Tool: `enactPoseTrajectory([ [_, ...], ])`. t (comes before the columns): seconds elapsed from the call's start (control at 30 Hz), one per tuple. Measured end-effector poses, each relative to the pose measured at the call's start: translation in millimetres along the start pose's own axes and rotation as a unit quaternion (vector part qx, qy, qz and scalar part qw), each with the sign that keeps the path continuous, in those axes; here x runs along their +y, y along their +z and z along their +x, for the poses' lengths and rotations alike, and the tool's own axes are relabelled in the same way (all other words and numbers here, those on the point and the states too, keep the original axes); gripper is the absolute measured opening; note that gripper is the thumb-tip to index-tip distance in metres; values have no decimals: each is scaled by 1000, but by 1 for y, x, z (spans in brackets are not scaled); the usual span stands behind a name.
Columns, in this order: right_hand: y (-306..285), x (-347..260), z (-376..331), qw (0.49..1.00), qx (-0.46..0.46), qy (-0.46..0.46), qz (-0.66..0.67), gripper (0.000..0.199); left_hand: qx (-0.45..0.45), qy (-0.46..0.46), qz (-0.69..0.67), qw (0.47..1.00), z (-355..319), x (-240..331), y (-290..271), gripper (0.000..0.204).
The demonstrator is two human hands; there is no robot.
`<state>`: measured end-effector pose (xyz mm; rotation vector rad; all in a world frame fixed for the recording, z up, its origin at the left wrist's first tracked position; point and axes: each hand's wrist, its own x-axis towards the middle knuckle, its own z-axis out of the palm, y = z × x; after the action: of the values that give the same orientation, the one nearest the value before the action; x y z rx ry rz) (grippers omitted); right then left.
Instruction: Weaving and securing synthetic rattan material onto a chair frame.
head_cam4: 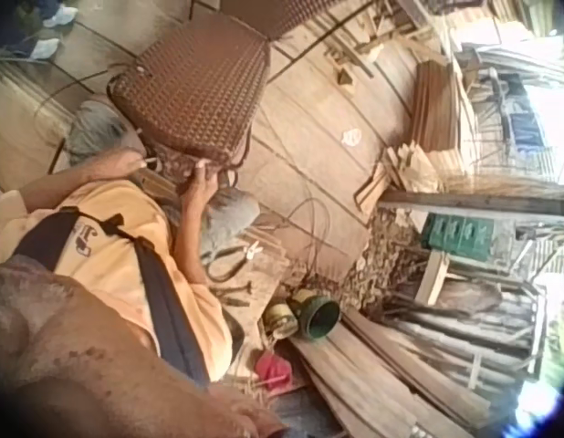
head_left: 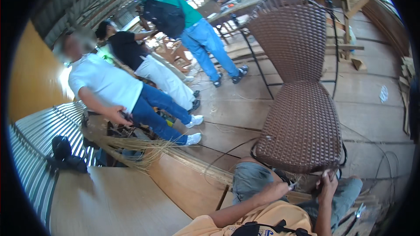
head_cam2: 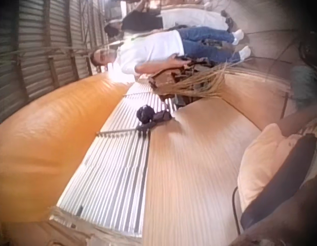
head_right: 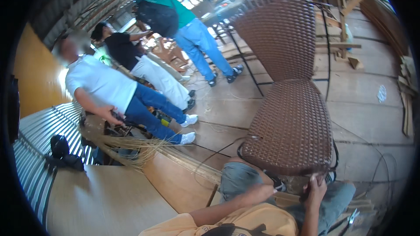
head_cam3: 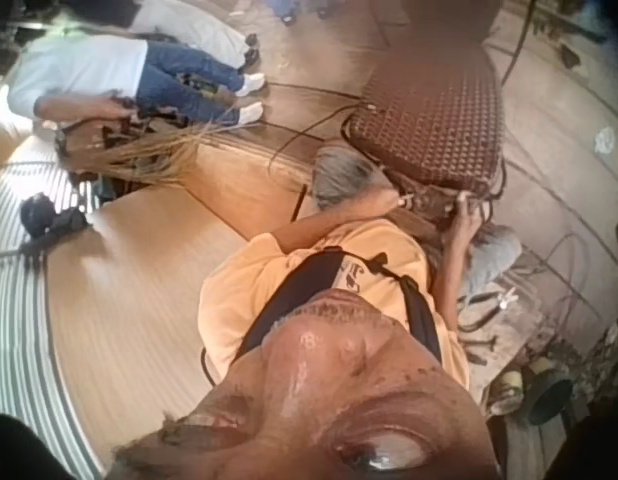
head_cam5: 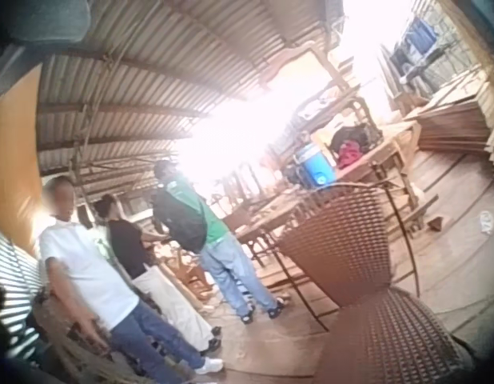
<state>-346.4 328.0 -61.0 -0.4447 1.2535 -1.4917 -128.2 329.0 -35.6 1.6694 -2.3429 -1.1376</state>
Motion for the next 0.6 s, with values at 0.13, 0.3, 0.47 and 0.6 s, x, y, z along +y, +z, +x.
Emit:
enactPoseTrajectory([
  [0.13, -4, 41, -5, 996, -59, -24, -59, 10, 18, -18, -140, 990, 19, 6, 34, 30],
  [0.3, -10, 63, 3, 990, -130, 35, -44, 9, 24, -7, -54, 998, 22, -10, 43, 30],
  [0.47, -6, 86, 11, 992, -123, 20, -35, 9, 28, -37, -51, 998, 13, -16, 32, 31],
  [0.6, -8, 90, 17, 993, -113, 9, -38, 12, 29, -59, -54, 996, 12, -25, 37, 32],
])
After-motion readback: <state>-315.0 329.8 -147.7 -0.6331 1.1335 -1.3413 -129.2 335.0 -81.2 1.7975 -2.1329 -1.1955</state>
